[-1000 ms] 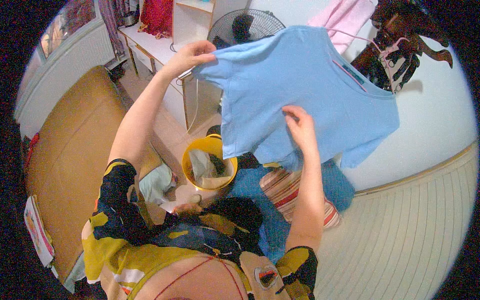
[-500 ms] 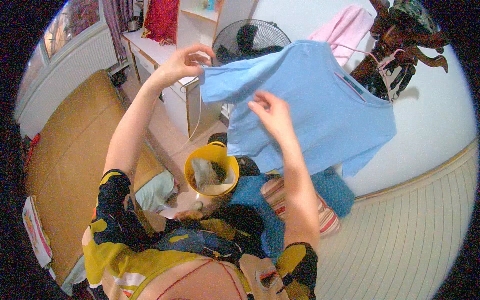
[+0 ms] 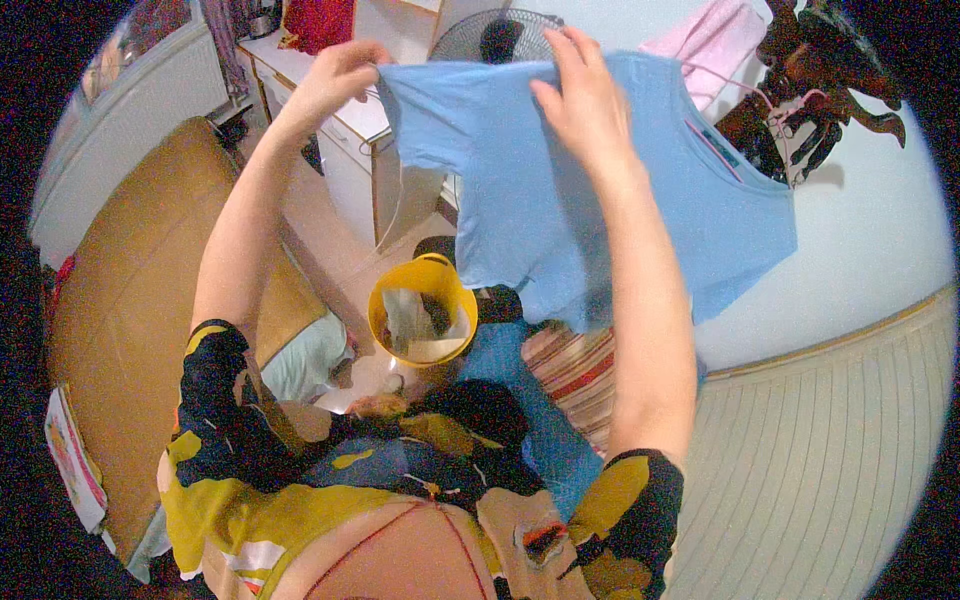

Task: The person selects a blue shirt from a closet, places it onto a plastic hanger, and then holds it up with both hands.

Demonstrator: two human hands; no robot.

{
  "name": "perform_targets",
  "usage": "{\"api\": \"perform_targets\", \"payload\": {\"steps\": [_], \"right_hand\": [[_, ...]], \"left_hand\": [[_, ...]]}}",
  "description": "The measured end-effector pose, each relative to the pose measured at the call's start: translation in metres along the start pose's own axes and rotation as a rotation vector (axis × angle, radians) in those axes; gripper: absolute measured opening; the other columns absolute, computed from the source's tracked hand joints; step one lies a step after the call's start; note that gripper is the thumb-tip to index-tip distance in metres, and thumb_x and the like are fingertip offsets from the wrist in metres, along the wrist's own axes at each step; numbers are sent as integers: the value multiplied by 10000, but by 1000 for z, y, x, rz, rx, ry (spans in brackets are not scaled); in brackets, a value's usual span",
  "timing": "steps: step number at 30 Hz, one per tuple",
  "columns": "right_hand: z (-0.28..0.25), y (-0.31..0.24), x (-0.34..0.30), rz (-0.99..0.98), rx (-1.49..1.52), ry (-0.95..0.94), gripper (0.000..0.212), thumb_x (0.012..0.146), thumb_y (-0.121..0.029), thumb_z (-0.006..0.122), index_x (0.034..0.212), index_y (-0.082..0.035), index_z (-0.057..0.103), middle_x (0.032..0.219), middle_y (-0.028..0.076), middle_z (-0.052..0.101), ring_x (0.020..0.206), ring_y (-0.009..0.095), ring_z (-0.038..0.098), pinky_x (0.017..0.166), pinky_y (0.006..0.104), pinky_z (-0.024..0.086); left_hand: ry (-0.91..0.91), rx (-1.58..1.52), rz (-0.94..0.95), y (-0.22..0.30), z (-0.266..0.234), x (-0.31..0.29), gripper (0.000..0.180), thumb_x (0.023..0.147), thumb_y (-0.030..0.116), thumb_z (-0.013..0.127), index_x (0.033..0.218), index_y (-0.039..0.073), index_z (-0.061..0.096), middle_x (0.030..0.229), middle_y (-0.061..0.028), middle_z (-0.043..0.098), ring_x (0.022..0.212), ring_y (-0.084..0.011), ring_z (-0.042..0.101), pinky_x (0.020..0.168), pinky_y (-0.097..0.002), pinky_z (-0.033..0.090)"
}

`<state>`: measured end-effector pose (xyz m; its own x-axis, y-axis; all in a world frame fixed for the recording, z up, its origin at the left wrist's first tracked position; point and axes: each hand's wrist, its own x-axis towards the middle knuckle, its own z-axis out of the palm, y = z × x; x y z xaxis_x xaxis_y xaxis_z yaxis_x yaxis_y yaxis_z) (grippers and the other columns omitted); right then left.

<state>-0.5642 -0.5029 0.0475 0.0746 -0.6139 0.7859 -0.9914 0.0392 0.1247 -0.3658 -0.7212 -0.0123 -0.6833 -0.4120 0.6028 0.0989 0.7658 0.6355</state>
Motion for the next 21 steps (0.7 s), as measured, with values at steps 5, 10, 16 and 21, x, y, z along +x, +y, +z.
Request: {"api": "perform_targets", "payload": {"steps": [5, 10, 16, 21], "right_hand": [[9, 7, 16, 77, 95, -447, 358, 744, -275, 611, 1050, -88, 614, 1037, 155, 594, 964, 323, 562, 823, 404, 458], [20, -6, 26, 208, -10, -365, 145, 613, -130, 572, 699, -21, 613, 707, 223, 582, 707, 380, 580, 645, 443, 453], [22, -12, 25, 110, 64, -303, 212, 617, -133, 577, 788, -18, 629, 753, 194, 612, 754, 347, 594, 679, 417, 464], [17, -49, 29, 79, 384, -402, 306, 624, -118, 598, 911, -13, 618, 836, 191, 620, 802, 346, 593, 709, 389, 469]], "left_hand": [[-53, -423, -138, 12, 5, -3, 104, 788, 142, 487, 883, 109, 514, 794, 35, 531, 731, -50, 492, 537, -226, 439], [15, -561, -67, 13, 13, -6, 284, 843, 141, 534, 1090, 5, 506, 901, -51, 580, 732, -111, 563, 619, -246, 491], [-15, -50, -134, 32, 9, -14, 236, 721, 42, 637, 946, 2, 576, 739, -16, 591, 645, -94, 550, 570, -222, 444], [107, -265, -60, 44, 25, -18, 145, 711, 28, 633, 840, 20, 568, 700, 13, 557, 630, -68, 524, 545, -211, 415]]}}
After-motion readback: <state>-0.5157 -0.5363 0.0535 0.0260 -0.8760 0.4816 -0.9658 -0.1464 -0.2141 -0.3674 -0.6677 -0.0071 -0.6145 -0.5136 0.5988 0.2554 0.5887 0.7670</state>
